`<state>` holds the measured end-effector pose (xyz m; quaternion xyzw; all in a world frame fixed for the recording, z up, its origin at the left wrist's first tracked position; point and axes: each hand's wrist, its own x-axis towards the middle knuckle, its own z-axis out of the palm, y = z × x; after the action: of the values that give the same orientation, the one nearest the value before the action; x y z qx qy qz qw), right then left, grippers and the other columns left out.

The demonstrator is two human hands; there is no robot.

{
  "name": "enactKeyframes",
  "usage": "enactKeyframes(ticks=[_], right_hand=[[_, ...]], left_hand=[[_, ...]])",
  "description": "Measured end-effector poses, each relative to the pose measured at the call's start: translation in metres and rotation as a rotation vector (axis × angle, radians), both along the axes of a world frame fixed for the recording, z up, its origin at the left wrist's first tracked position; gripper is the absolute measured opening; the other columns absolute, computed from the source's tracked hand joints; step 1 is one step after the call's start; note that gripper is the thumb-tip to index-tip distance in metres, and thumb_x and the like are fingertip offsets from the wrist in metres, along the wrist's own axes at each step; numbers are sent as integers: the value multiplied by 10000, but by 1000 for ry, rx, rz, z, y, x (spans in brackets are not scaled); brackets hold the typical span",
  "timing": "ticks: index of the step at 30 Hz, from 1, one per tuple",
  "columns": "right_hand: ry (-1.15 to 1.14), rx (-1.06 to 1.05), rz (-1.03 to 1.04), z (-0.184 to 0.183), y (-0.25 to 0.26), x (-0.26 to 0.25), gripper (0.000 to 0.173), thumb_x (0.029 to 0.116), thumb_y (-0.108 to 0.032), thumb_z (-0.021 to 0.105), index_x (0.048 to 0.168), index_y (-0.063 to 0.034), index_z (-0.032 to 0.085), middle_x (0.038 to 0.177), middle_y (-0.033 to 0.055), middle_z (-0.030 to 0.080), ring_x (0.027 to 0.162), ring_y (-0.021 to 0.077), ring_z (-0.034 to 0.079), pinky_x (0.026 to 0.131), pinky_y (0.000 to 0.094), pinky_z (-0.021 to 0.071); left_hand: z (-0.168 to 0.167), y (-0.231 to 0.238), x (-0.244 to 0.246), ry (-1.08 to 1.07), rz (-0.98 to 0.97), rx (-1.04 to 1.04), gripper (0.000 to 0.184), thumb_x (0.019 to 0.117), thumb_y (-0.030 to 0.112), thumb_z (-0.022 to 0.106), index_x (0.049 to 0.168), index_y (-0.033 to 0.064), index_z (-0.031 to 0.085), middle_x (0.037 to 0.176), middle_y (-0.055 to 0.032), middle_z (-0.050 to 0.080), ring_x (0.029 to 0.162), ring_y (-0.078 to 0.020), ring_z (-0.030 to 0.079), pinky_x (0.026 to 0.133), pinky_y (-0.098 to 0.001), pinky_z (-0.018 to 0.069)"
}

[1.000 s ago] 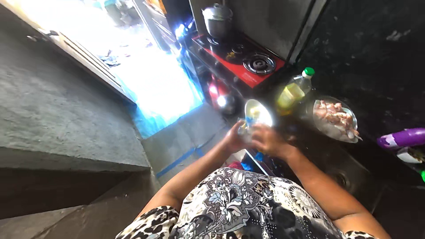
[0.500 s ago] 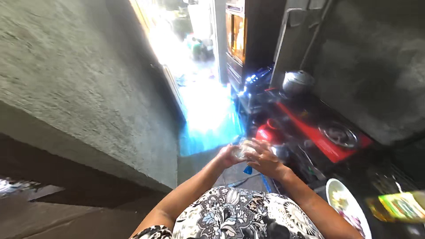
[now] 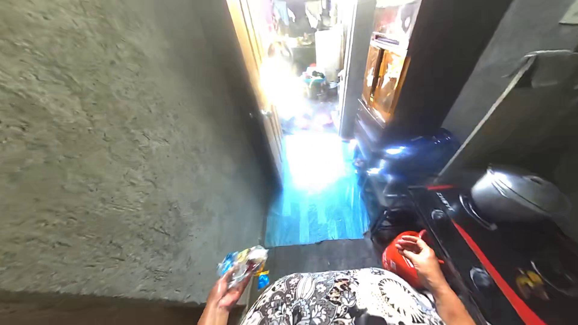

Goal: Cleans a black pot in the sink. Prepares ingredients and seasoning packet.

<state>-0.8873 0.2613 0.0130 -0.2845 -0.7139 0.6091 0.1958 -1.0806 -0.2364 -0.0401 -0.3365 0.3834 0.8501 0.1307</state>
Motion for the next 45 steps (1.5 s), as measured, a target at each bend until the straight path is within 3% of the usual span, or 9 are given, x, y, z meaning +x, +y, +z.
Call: enactKeyframes(ticks=[8, 12, 20, 25, 31, 36, 40, 43, 45], right_hand=[[146, 32, 509, 74, 42, -262, 354, 871, 141, 634, 1215, 62, 623, 1014, 87, 763, 893, 151, 749, 866, 325, 630], [170, 37, 620, 61, 47, -372, 242, 883, 107, 646, 1119, 56, 667, 1022, 90, 753, 921, 151, 741, 877, 328, 627], [65, -65, 279, -3, 121, -505, 244, 837, 140, 652, 1065, 52, 665, 945, 100, 741, 842, 157, 728, 798, 323, 629], [106, 49, 132, 26, 187, -605, 219, 848, 118, 645, 1058, 54, 646, 929, 71, 721, 803, 110, 704, 767, 283, 616], [347, 137, 142, 92, 256, -780, 131, 887, 53, 612, 995, -15, 641, 855, -29, 702, 728, 43, 669, 712, 231, 597], [623, 313, 414, 176, 265, -935, 115, 917, -7, 667, 1015, -63, 688, 951, -69, 730, 874, 29, 701, 821, 261, 618], [803, 669, 857, 203, 231, -1050, 101, 934, 15, 651, 971, 19, 745, 1014, 104, 755, 1018, 156, 717, 939, 331, 595], [417, 1035, 1223, 178, 243, -1138, 297, 969, -69, 640, 1238, -148, 738, 1406, 99, 646, 1404, 304, 521, 1195, 583, 328], [86, 1014, 1132, 133, 290, -1193, 338, 956, -110, 667, 1283, -176, 721, 1484, 95, 583, 1447, 305, 464, 1212, 599, 283]], left_hand=[[-3, 25, -99, -41, 334, -29, 306, 1076, 275, 436, 1294, 69, 495, 1140, -157, 637, 965, -270, 684, 772, -430, 609], [-6, 65, -196, -19, 299, 3, 283, 1076, 263, 434, 1252, 56, 514, 1083, -160, 661, 911, -272, 706, 731, -429, 625], [21, 176, -452, 9, -11, -7, 312, 1082, 227, 416, 1286, 9, 505, 1070, -180, 661, 890, -275, 701, 732, -435, 619], [75, 290, -596, 87, -169, 21, 327, 1082, 181, 443, 1359, 9, 463, 1107, -212, 660, 927, -316, 710, 749, -471, 627], [68, 400, -737, 51, -190, 105, 339, 1073, 166, 459, 1384, 33, 443, 1139, -230, 652, 951, -345, 712, 751, -491, 631], [67, 459, -839, -25, -170, 110, 331, 1065, 162, 479, 1361, 14, 466, 1136, -235, 653, 952, -347, 714, 758, -482, 634], [76, 511, -926, -15, -173, 121, 344, 1060, 149, 489, 1373, 12, 455, 1152, -241, 647, 964, -347, 713, 762, -484, 637], [69, 542, -999, -19, -201, 125, 327, 1063, 155, 479, 1358, 16, 465, 1135, -231, 655, 947, -340, 715, 758, -480, 634], [57, 555, -1049, -35, -210, 108, 334, 1062, 151, 480, 1361, 4, 461, 1147, -239, 644, 953, -348, 709, 757, -486, 633]])
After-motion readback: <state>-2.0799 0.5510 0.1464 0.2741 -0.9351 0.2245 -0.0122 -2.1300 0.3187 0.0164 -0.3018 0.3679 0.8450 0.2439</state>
